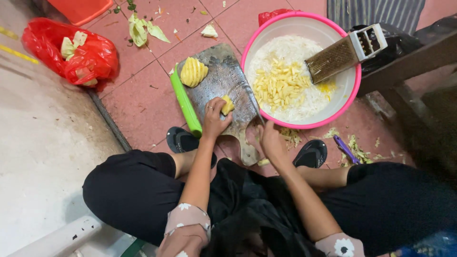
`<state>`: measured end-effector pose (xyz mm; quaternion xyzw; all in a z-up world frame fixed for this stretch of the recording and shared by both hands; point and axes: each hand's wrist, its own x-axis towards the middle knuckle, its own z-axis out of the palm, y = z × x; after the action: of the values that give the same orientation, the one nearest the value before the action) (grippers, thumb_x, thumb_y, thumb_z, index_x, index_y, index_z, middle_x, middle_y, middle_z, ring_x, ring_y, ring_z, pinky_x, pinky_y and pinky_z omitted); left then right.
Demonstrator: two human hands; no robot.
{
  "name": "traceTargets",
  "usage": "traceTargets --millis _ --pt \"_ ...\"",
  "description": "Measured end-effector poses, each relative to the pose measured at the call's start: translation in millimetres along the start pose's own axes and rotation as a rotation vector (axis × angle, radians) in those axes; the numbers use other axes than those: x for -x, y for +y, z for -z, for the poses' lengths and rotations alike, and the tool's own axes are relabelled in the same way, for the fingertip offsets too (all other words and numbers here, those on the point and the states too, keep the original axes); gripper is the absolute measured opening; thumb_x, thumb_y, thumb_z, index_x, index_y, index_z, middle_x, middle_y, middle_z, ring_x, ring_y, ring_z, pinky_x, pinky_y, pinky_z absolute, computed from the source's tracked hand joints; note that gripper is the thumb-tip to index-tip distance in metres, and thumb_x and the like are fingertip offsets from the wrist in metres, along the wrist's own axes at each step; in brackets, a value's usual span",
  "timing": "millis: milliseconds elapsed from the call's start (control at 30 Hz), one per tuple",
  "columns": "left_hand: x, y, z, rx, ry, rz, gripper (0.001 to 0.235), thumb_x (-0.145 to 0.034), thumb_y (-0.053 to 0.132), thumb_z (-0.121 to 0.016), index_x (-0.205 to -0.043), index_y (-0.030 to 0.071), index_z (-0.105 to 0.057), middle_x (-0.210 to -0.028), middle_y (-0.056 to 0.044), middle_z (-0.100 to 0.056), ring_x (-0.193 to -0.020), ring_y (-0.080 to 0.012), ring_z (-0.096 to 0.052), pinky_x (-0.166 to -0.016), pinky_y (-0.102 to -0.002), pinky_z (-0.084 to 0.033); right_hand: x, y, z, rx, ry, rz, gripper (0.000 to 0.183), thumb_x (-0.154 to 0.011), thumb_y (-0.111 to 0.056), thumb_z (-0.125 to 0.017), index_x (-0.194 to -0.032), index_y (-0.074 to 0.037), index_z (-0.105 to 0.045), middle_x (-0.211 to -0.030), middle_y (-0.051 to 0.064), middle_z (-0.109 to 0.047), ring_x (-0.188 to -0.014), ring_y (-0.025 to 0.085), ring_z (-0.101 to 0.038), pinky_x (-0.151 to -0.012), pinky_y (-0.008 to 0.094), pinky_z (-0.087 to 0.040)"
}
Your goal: Chopping peeled fruit into small pieces on a wooden cutting board.
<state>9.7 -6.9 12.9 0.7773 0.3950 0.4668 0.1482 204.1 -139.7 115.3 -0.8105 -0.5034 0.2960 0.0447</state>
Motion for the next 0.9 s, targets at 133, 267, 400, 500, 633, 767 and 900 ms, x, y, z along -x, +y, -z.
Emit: traceTargets --millis 133,267,400,500,633,767,900 --pt "-3 5 4 -0.007 -0.013 -0.012 0.04 -0.077 0.017 -0.082 -0.114 0.01 -0.066 -0.117 -0.013 -0.062 -0.114 -0.0358 -0.062 -0.105 -0.048 -0.048 21 -15 -18 0.121 0.006 0.138 0.031 -0.107 -0.038 -0.038 -0.104 -0.008 -0.046 -0.082 0.031 -0.071 -0.087 0.05 -0.073 -0.081 0.058 -0.056" --pt "-5 3 3 -0.023 -0.052 -0.03 0.035 -0.078 0.015 -0.081 -0.111 0.012 -0.067 -0.116 -0.012 -0.061 -0.113 -0.0359 -0.062 -0.106 -0.049 -0.048 21 -14 -28 0.068 -0.031 0.162 0.03 -0.107 -0.037 -0.037 -0.103 -0.007 -0.043 -0.085 0.033 -0.07 -0.087 0.055 -0.071 -0.081 0.063 -0.053" --pt "-4 1 2 -0.045 -0.06 -0.029 0.03 -0.08 0.014 -0.078 -0.108 0.014 -0.068 -0.115 -0.01 -0.06 -0.112 -0.0346 -0.063 -0.105 -0.047 -0.049 7 -6 -49 0.163 -0.028 0.129 0.032 -0.107 -0.043 -0.037 -0.103 -0.012 -0.042 -0.079 0.027 -0.072 -0.082 0.05 -0.073 -0.082 0.062 -0.053" --pt "-4 0 1 -0.057 -0.06 -0.019 0.03 -0.081 0.015 -0.078 -0.109 0.014 -0.068 -0.115 -0.011 -0.06 -0.112 -0.0354 -0.063 -0.103 -0.047 -0.05 0 -19 -39 0.086 -0.022 0.137 0.034 -0.107 -0.042 -0.039 -0.102 -0.009 -0.044 -0.078 0.03 -0.07 -0.082 0.052 -0.072 -0.075 0.061 -0.055" --pt "-7 2 3 -0.031 -0.061 -0.005 0.028 -0.081 0.014 -0.077 -0.108 0.014 -0.069 -0.113 -0.011 -0.061 -0.11 -0.0359 -0.064 -0.101 -0.048 -0.051 -28 -33 -52 0.2 -0.006 0.145 0.031 -0.107 -0.041 -0.036 -0.103 -0.012 -0.045 -0.078 0.023 -0.073 -0.081 0.043 -0.075 -0.075 0.052 -0.058" --pt "-7 2 2 -0.058 -0.061 -0.016 0.029 -0.081 0.014 -0.077 -0.108 0.016 -0.068 -0.114 -0.01 -0.06 -0.109 -0.0349 -0.064 -0.099 -0.046 -0.053 -61 -48 -61 0.142 0.006 0.154 0.032 -0.106 -0.041 -0.04 -0.104 -0.009 -0.045 -0.08 0.026 -0.072 -0.082 0.047 -0.074 -0.073 0.055 -0.059" --pt "-12 7 5 -0.08 -0.061 -0.026 0.03 -0.081 0.012 -0.076 -0.109 0.015 -0.067 -0.113 -0.011 -0.059 -0.107 -0.0367 -0.064 -0.097 -0.047 -0.053 -62 -49 -55 0.099 -0.085 0.142 0.031 -0.107 -0.036 -0.039 -0.107 -0.006 -0.046 -0.091 0.029 -0.071 -0.091 0.05 -0.072 -0.078 0.058 -0.058"
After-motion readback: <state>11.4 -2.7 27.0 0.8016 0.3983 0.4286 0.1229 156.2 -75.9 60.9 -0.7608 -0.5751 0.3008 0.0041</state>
